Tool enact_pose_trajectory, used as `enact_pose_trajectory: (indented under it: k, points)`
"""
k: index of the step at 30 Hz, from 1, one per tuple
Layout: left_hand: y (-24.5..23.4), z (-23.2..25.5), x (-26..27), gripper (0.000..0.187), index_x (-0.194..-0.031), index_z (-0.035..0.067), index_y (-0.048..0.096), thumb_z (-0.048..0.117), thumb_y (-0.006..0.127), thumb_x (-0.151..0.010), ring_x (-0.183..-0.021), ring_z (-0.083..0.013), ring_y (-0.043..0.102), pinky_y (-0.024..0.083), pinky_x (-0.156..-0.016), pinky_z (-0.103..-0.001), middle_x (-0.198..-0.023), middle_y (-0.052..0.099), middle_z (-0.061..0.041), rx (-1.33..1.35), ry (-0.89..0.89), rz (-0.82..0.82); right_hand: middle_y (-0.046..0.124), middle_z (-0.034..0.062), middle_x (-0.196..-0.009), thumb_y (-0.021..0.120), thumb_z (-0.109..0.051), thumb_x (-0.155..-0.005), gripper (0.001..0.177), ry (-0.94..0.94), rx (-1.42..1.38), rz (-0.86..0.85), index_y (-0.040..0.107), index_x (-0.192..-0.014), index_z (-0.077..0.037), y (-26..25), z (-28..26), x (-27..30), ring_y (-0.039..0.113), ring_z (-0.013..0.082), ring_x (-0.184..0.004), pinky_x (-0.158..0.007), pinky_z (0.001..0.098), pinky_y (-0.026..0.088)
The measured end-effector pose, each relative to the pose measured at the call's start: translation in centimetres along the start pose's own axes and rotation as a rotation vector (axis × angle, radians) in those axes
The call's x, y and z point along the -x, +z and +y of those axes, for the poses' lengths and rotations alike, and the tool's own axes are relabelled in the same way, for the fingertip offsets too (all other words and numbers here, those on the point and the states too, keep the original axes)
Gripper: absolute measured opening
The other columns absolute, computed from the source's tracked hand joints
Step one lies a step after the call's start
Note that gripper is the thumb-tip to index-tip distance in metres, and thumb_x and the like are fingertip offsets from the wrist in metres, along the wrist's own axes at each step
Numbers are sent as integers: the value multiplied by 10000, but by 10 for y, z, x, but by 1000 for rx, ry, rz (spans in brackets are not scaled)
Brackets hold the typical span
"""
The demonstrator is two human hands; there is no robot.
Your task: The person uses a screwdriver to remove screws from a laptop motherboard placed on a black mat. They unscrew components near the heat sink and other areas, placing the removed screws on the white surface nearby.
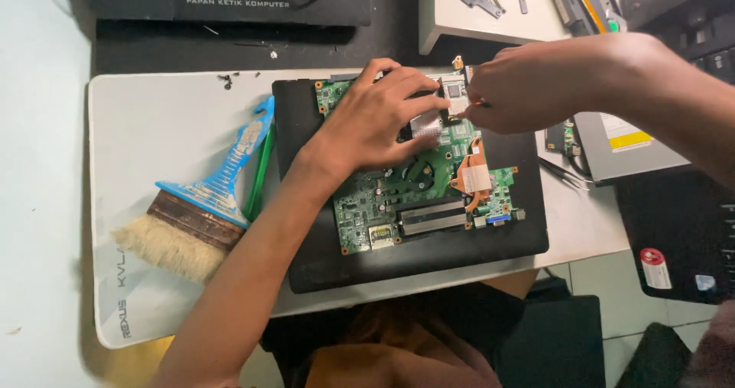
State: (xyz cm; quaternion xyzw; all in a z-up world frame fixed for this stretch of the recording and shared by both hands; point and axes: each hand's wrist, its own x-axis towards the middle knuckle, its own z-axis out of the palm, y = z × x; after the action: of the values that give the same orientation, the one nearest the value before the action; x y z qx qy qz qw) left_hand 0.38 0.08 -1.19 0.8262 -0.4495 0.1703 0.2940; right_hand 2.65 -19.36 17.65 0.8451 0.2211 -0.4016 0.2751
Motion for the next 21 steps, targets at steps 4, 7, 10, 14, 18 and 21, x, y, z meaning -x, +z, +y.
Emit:
enact_pose_trajectory:
  k: [4,7,10,14,18,21]
  points:
    - [10,1,-2,948,-1706,162,606,885,465,-1110,-1718,-425,330,176,-1390,-702,-1830,413,-261,-49,-178,-124,831,122,-826,508,-595,-1228,671,54,-40,-25,784,-926,-63,-10,1,-1,740,354,-758,-794,460,553]
    - [29,-8,7,952,-1625,225,640,964,434,-1062,-1613,-327,528,326,-1350,-616,-1586,640,-171,-87,-255,-82,738,88,-650,493,-453,-1223,531,40,-172,2,893,-1331,-121,-8,5,-12,681,184,-487,-605,339,651]
    - [37,-7,5,906,-1639,229,635,922,445,-1087,-1528,-329,582,423,-1250,-577,-1499,672,-140,-75,-276,-79,745,61,-612,501,-483,-1192,525,58,-206,-6,902,-1347,-182,-5,5,-15,706,190,-464,-524,306,634]
    - [29,-1,4,849,-1607,234,668,874,517,-1071,-1491,-344,587,437,-1200,-556,-1461,673,-140,-50,-285,-79,757,52,-628,578,-491,-1121,491,90,-135,54,945,-991,-192,-17,-6,-13,746,233,-552,-595,327,614]
    - [30,1,4,758,-1575,233,699,733,794,-1013,-1449,-356,600,455,-1166,-565,-1434,677,-137,-55,-284,-39,767,37,-622,599,-478,-1108,510,115,-95,27,937,-863,-184,-22,-9,-19,749,206,-544,-599,304,609]
    - [33,3,3,768,-1557,224,719,689,867,-963,-1434,-367,590,460,-1156,-576,-1428,676,-147,-53,-291,-19,820,62,-701,593,-447,-1123,483,126,-60,18,948,-932,-181,-25,-13,-17,794,220,-600,-637,310,629]
